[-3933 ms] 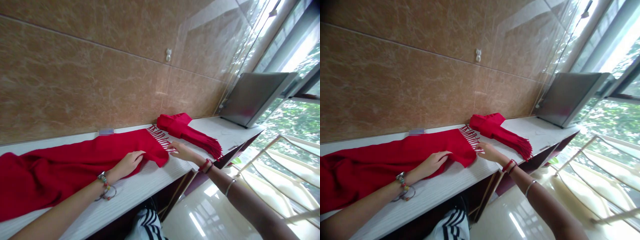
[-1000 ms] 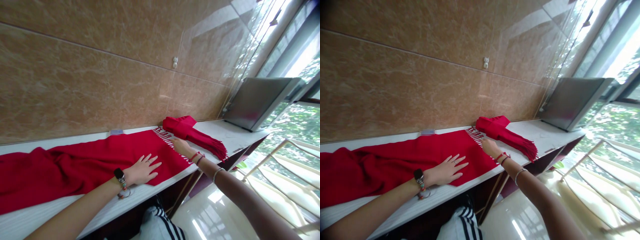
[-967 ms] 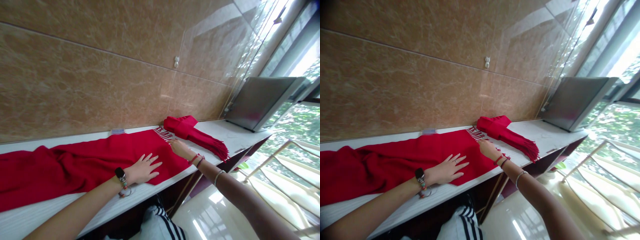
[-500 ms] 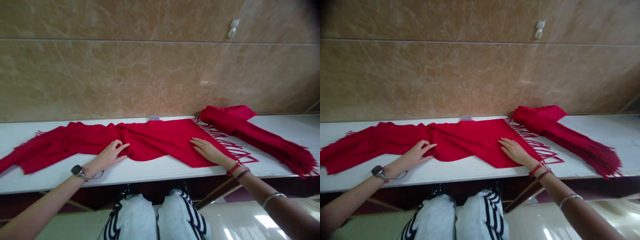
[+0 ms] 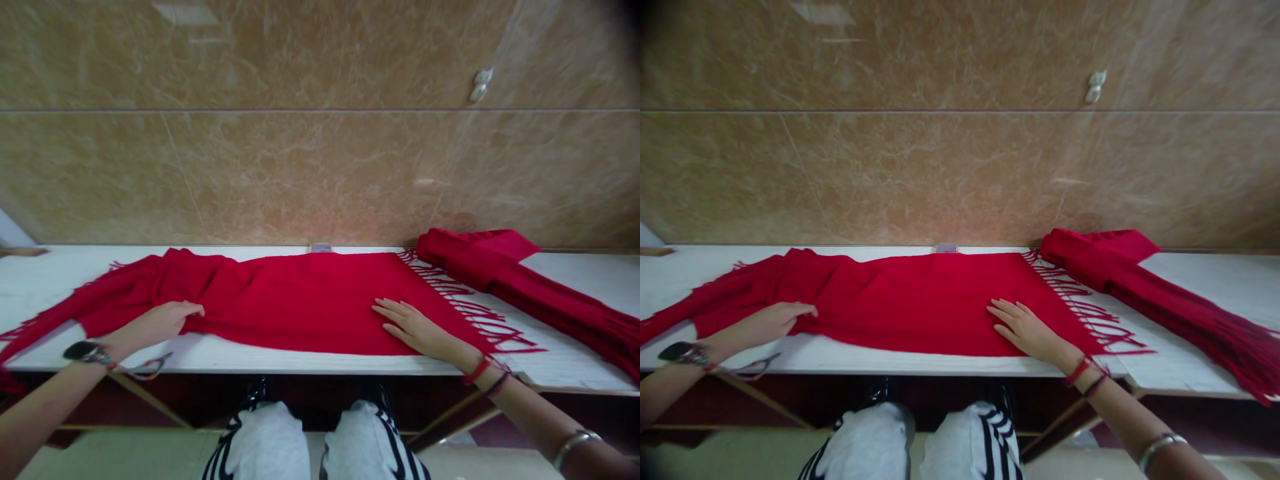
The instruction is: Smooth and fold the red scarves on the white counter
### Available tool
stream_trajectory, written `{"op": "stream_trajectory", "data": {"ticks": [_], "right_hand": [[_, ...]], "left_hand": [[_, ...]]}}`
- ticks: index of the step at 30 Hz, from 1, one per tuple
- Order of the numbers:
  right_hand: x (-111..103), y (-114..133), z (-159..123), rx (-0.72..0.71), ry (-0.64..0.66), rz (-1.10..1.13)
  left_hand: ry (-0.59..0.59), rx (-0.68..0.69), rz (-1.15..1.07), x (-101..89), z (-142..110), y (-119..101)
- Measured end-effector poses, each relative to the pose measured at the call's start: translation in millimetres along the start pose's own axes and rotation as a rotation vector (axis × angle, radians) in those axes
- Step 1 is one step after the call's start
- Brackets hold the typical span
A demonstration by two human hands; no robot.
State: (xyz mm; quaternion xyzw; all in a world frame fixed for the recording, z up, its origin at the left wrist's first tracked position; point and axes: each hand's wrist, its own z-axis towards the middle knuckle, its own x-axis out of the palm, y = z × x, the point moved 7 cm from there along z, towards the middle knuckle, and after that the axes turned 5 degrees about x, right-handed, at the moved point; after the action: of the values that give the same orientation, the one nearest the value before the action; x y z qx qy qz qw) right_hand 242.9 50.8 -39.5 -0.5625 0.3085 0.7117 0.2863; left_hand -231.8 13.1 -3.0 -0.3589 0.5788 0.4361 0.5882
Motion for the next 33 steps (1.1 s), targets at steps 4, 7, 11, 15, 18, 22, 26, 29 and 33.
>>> {"op": "stream_trajectory", "data": {"ticks": [4, 7, 11, 15, 18, 22, 26, 29, 33], "right_hand": [[-10, 11, 1, 0.021, 0.000, 0.036], [-14, 23, -4, -0.011, 0.062, 0.101], [-20, 25, -15, -0.024, 0.118, 0.133], [-24, 20, -19, -0.001, 0.119, 0.136], [-18, 11, -21, 0.015, 0.151, 0.131], [-12, -16, -27, 0.045, 0.126, 0.135], [-14, -31, -14, 0.060, 0.124, 0.134], [-22, -26, 23, 0.044, -0.005, 0.074], [-4, -32, 76, 0.144, -0.118, -0.065]], "left_hand": [[0.058, 0.012, -0.069, -19.8, -8, -14], [0.084, 0.103, -0.083, -19.1, -5, -42], [0.105, 0.115, -0.042, 1.1, -2, -45], [-0.109, 0.051, 0.014, -1.0, 0, -29], [-0.122, -0.064, -0.022, 1.6, -9, -14], [0.162, -0.204, -0.108, 12.5, -34, 12], [0.169, -0.177, -0.173, -16.5, -36, 30], [-0.161, -0.180, -0.072, -54.4, -12, 41], [-0.157, -0.214, -0.030, -38.0, 20, 56]]}}
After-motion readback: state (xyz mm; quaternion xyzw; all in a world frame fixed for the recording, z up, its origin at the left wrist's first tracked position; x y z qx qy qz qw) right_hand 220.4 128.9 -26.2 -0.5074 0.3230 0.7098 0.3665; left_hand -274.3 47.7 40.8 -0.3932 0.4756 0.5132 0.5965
